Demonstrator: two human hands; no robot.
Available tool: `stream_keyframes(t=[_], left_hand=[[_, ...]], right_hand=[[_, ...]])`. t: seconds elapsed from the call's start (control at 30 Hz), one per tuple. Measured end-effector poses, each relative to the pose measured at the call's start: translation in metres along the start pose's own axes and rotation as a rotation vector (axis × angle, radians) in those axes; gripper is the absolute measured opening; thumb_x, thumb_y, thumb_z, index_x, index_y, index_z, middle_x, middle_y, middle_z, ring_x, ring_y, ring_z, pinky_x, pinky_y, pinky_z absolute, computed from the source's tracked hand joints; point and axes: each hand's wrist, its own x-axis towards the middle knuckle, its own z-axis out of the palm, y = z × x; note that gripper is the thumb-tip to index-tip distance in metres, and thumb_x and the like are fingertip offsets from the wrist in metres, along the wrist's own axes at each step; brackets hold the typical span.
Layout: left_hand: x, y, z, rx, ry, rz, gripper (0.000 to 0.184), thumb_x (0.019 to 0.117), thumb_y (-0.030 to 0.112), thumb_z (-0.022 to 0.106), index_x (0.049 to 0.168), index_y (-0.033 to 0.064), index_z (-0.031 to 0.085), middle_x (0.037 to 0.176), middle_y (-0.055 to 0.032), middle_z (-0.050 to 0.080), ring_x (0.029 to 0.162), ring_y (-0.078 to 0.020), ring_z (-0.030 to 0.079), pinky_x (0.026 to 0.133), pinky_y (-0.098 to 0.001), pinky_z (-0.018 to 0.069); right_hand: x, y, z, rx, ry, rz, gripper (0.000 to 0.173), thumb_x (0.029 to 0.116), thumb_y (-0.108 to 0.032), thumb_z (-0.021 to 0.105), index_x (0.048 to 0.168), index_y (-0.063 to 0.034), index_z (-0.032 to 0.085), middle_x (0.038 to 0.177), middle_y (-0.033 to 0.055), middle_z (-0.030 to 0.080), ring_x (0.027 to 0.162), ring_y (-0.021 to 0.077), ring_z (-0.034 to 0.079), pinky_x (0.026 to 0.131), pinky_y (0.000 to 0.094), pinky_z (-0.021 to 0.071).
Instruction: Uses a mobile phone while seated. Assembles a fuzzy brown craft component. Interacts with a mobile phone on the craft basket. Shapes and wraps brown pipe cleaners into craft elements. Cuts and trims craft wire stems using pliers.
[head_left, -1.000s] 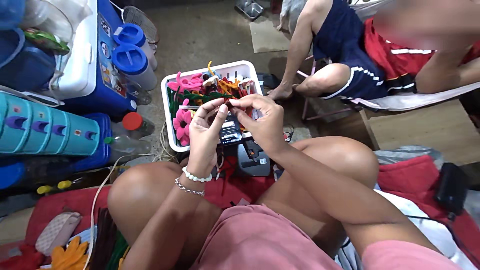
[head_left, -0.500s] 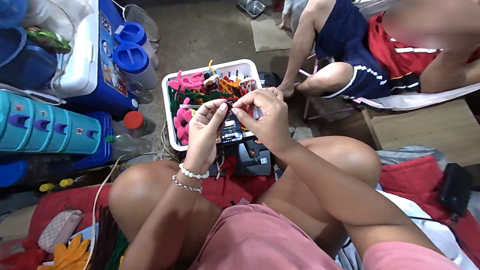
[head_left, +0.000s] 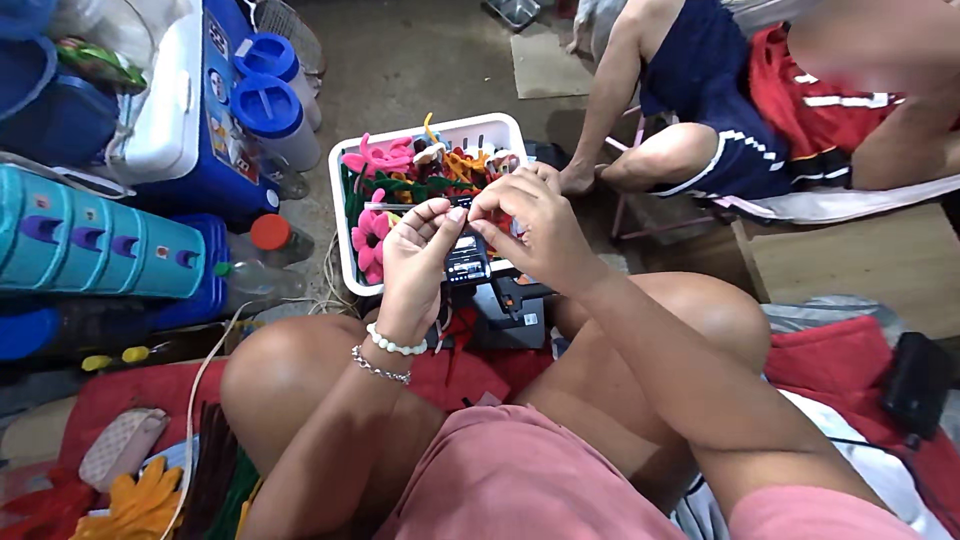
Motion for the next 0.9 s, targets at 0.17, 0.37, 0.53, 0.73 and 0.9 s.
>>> stream_keyframes(t=[0.17, 0.37, 0.53, 0.73, 0.9], left_hand=[[0.0, -0.002, 0.001, 0.021, -0.009, 0.01, 0.014, 0.0997, 0.005, 0.064, 0.113, 0.0089, 0.063, 0.094, 0.0004, 0.071, 0.082, -0.0063, 0.068, 0.078, -0.0224, 0.0579], [-0.001, -0.005, 0.004, 0.023, 0.003, -0.035, 0.013, 0.1, 0.007, 0.064, 0.112, 0.0096, 0.063, 0.096, 0.0002, 0.07, 0.083, -0.0066, 0.067, 0.077, -0.0225, 0.0569], [-0.001, -0.012, 0.006, 0.018, 0.015, -0.074, 0.014, 0.0996, 0.005, 0.064, 0.113, 0.0077, 0.061, 0.092, -0.0004, 0.069, 0.078, -0.0058, 0.065, 0.073, -0.0212, 0.0557], [0.004, 0.005, -0.006, 0.129, -0.03, -0.038, 0.013, 0.1036, 0.012, 0.06, 0.117, 0.0113, 0.062, 0.1, 0.0013, 0.067, 0.082, -0.0055, 0.065, 0.074, -0.0215, 0.0561], [0.008, 0.031, -0.024, 0.02, 0.11, 0.03, 0.016, 0.109, 0.022, 0.05, 0.122, 0.0233, 0.059, 0.106, 0.004, 0.068, 0.084, -0.0045, 0.067, 0.072, -0.0182, 0.0557]], right_hand=[[0.0, 0.001, -0.007, -0.01, 0.01, 0.016, 0.009, 0.0958, -0.015, 0.07, 0.097, -0.0079, 0.075, 0.098, 0.0042, 0.073, 0.098, 0.0206, 0.068, 0.106, 0.0586, 0.0376], [-0.003, 0.001, -0.006, -0.072, -0.005, 0.012, 0.01, 0.0965, -0.017, 0.069, 0.096, -0.0079, 0.073, 0.096, 0.0056, 0.073, 0.098, 0.0231, 0.067, 0.105, 0.0578, 0.0364], [-0.003, 0.004, -0.002, -0.107, -0.061, -0.005, 0.012, 0.0988, -0.013, 0.063, 0.094, -0.0082, 0.072, 0.098, 0.0065, 0.072, 0.102, 0.0256, 0.066, 0.106, 0.0596, 0.0356], [0.005, 0.015, -0.02, -0.044, -0.04, 0.074, 0.023, 0.0976, -0.027, 0.07, 0.106, -0.0064, 0.074, 0.1, 0.0067, 0.073, 0.097, 0.0229, 0.068, 0.106, 0.0594, 0.0388], [0.011, 0.045, -0.055, 0.003, 0.107, 0.328, 0.026, 0.103, -0.024, 0.062, 0.113, -0.0016, 0.07, 0.108, 0.011, 0.071, 0.098, 0.0143, 0.068, 0.091, 0.0336, 0.0558]])
